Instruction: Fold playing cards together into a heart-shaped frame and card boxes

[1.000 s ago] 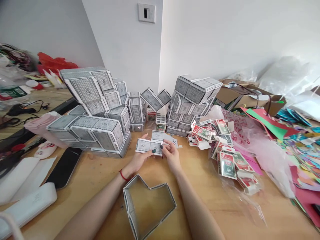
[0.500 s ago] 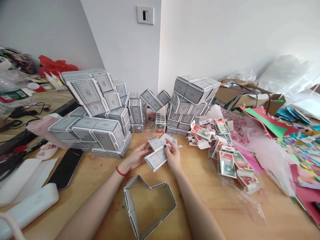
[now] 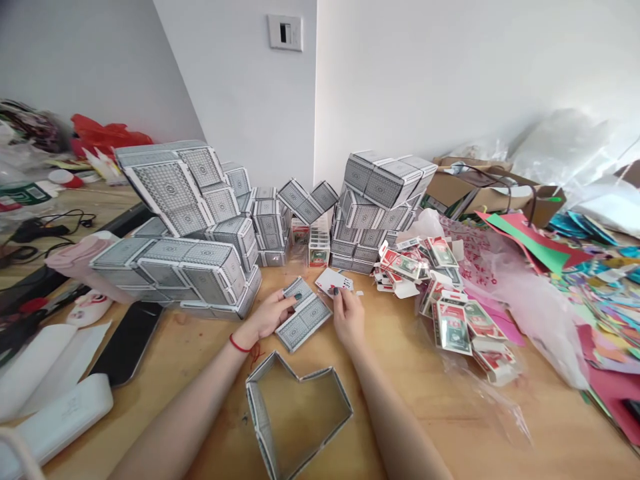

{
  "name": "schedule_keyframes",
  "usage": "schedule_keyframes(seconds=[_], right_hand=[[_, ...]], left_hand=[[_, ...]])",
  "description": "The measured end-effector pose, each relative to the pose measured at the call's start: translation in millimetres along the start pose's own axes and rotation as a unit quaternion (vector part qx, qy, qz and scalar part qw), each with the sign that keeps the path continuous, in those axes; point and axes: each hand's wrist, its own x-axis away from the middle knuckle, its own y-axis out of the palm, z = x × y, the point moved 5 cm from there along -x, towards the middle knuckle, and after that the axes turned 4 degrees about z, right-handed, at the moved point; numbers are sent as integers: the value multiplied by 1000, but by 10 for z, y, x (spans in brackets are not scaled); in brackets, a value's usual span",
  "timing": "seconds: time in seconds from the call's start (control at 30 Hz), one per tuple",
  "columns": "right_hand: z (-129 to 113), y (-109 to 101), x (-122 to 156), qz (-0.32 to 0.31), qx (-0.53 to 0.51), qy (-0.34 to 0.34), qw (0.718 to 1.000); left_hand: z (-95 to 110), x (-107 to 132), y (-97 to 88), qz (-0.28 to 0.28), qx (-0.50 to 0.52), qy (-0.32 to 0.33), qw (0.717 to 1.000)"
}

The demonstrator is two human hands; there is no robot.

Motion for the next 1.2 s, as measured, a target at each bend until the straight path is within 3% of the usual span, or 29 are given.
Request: schedule_keyframes(seconds=[0.13,0.33,0.43,0.53,0.63,0.73,0.83,1.2], right_hand=[[137,-93,-85,51,149,-51,986],[249,-65,-104,30,189,-42,981],[232,-89,-98,49,145,-28,988],[279,-127,-101,79,16,42,996],[340,-121,-97,69,-161,126,976],[341,-100,-70,14,-253,192,948],[304,-128,-36,-7,-266,219,939],[183,-124,1,-27,-270,211,939]], left_hand=[[46,-13,-80,82,-2,28,996],[56,-73,-146,114,-28,61,991],[52,-109,-182,116,-24,76,990],[56,-130,-218,133,-18,89,987],[78,-134,-245,159,-10,110,981],[111,-125,-266,184,7,128,975],[142,-117,-278,189,28,129,973],[158,-125,-298,177,62,127,974]])
